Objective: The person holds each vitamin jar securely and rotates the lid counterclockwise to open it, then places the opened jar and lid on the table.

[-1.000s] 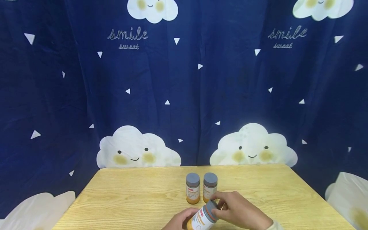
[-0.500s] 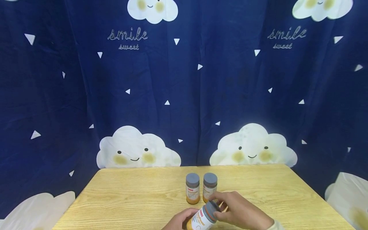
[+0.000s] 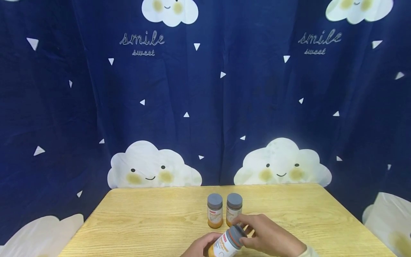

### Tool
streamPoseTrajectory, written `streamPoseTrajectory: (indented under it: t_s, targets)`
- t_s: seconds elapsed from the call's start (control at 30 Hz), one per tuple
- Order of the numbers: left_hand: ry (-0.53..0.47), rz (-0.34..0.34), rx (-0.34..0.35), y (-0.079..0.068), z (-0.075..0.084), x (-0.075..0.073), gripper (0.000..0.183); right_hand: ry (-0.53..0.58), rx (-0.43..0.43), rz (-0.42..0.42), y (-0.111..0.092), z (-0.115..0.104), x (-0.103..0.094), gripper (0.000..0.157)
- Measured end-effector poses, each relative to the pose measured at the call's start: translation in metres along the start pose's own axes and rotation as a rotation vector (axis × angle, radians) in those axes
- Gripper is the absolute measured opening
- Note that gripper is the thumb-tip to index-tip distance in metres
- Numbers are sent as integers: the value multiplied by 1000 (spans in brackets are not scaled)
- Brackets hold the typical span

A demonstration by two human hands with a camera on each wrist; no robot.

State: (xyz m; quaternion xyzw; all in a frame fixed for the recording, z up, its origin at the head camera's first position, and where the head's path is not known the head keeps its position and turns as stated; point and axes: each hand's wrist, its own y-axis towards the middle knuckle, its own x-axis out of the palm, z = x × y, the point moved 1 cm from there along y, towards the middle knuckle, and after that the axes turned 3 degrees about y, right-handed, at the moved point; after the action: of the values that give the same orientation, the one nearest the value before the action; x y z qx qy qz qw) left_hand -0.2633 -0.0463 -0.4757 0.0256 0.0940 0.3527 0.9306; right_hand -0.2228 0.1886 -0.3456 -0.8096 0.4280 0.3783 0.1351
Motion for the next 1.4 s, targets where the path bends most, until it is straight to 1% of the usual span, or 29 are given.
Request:
streamPoseTrajectory:
  t_s: [0.23, 0.37, 0.63, 0.77, 0.9, 1.03, 1.23, 1.33, 1.4]
  targets:
    - [25, 5, -4, 1, 0, -1, 59, -39, -98, 19, -2, 0, 0, 29]
    - [21, 6, -5, 1, 1, -1, 59, -59, -121, 20, -2, 0, 0, 32]
    - [47, 10, 3, 1, 1, -1, 60, -45, -82, -3, -2, -1, -1, 34]
    - [39, 4, 0, 1, 1, -1, 59, -70, -79, -6, -3, -2, 0, 36]
    - [33, -2, 5, 0, 0, 0, 59, -68, -56, -10, -3, -1, 0, 38]
    - [25, -6, 7, 0, -1, 0, 59, -62, -27, 0, -2, 0, 0, 40]
    - [4, -11, -2, 0, 1, 0, 58, -28, 19, 17, 0, 1, 1, 36]
    - [11, -7, -5, 1, 1, 0, 58, -14, 44, 29, 0, 1, 1, 34]
    - [19, -7, -3, 1, 0, 0, 58, -48, 30, 65, -1, 1, 1, 32]
